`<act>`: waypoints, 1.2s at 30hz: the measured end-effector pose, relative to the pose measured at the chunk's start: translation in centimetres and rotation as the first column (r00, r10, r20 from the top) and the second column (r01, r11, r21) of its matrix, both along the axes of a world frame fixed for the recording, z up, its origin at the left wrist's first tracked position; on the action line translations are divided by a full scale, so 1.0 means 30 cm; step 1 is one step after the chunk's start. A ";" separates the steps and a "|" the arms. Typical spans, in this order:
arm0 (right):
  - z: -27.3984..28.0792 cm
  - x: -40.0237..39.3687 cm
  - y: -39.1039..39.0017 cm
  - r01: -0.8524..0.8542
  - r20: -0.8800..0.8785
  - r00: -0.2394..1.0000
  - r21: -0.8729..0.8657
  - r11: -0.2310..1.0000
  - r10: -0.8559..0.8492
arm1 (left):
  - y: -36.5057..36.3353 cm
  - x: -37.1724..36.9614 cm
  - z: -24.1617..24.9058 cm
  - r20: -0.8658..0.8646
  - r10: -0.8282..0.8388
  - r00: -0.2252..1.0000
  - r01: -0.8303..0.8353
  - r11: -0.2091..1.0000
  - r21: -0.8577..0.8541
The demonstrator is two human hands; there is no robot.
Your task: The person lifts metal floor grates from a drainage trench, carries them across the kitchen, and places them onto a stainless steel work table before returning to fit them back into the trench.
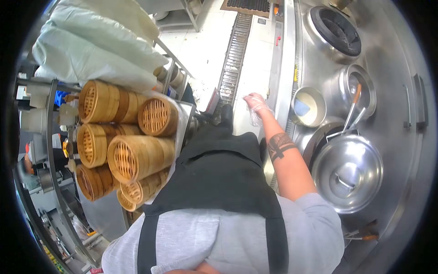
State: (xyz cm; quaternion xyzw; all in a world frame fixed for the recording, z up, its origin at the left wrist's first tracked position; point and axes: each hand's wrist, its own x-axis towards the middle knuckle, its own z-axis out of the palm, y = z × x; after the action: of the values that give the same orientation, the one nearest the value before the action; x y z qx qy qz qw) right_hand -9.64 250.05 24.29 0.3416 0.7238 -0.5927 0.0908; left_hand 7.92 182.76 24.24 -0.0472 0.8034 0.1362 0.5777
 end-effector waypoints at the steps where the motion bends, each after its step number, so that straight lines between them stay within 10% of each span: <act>1: -0.005 -0.058 0.033 0.005 -0.006 1.000 0.006 1.000 -0.005 | 0.042 -0.051 -0.026 0.006 -0.009 1.000 0.009 1.000 0.007; 6: 0.026 -0.408 0.293 -0.088 0.022 0.996 0.126 0.988 0.086 | 0.267 -0.378 -0.140 0.009 -0.034 0.999 0.034 0.999 0.042; 13: 0.048 -0.591 0.595 0.209 0.045 0.978 -0.232 0.950 -0.204 | 0.573 -0.816 -0.190 -0.058 0.017 0.998 -0.013 0.998 0.067; 22: -0.064 -0.890 0.982 0.329 0.164 0.943 -0.327 0.886 -0.290 | 0.901 -0.832 -0.082 0.003 0.191 0.982 -0.191 0.981 -0.004; 27: -0.141 -1.164 1.226 0.221 0.128 0.975 -0.420 0.880 -0.184 | 1.126 -0.751 0.032 0.102 0.207 0.973 -0.202 0.978 -0.058; 30: -0.419 -1.254 1.445 -0.125 -0.067 0.991 -0.196 0.973 0.114 | 1.278 -0.770 0.105 0.132 0.222 0.966 -0.216 0.975 -0.058; 36: -0.270 -1.391 1.516 -0.059 0.156 0.982 -0.296 0.953 0.109 | 1.496 -0.875 0.138 0.141 0.229 0.963 -0.230 0.973 -0.012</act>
State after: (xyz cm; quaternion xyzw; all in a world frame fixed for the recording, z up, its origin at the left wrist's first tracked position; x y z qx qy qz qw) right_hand -51.37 295.54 16.21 0.3427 0.6325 -0.6567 0.2266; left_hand -18.33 227.64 28.36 -0.1484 0.7491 0.2003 0.6137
